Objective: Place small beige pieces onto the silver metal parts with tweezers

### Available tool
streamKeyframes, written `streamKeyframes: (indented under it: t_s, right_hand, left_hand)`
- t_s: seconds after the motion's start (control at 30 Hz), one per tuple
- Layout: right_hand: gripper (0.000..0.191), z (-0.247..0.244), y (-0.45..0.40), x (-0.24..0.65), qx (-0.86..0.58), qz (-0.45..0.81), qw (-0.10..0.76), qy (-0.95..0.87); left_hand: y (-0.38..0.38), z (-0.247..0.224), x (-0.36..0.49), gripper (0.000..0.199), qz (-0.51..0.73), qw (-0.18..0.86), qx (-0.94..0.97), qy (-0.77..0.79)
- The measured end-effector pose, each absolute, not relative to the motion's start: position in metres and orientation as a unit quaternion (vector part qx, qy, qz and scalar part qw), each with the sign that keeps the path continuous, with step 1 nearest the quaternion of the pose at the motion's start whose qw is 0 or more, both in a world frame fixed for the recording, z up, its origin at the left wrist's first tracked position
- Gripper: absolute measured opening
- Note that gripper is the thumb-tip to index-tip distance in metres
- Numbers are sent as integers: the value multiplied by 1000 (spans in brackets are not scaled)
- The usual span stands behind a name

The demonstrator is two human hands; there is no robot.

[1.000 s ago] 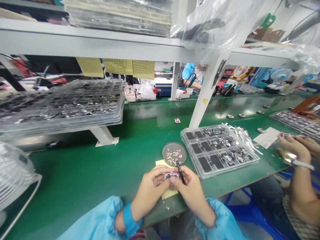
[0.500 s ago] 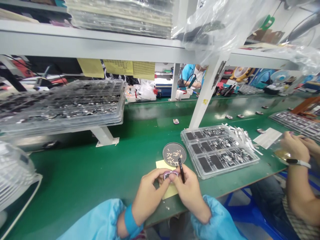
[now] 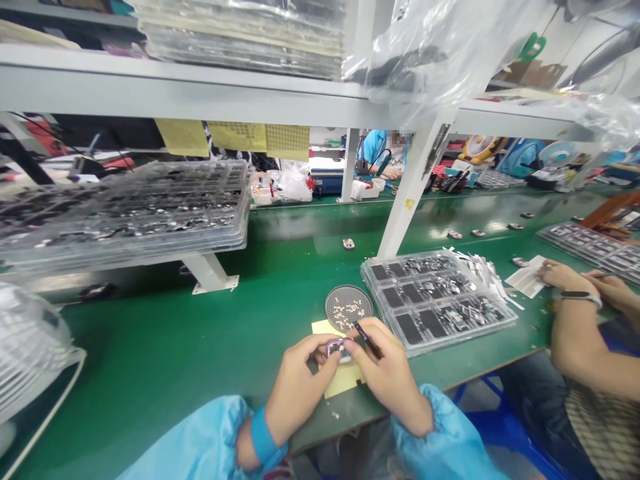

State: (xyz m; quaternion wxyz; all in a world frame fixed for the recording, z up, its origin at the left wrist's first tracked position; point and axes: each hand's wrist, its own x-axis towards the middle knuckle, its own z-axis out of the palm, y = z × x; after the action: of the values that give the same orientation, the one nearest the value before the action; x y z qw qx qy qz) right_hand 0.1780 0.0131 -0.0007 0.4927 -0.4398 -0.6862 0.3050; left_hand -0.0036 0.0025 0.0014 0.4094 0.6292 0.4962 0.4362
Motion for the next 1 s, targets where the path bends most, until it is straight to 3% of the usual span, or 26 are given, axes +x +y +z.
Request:
streamKeyframes:
  t_s: [0.3, 0.73, 1.0]
  right_hand:
    - [6, 15, 15, 196, -387, 287, 468, -741]
    - [7, 8, 18, 194, -368, 238, 426, -791]
    - [4, 18, 20, 195, -384, 270, 342, -814]
  left_hand:
    - [1, 5, -6, 20, 439, 348, 679, 476]
    - [1, 2, -7, 26, 427, 336, 694, 473]
    - [3, 0, -7, 24, 397, 343, 699, 485]
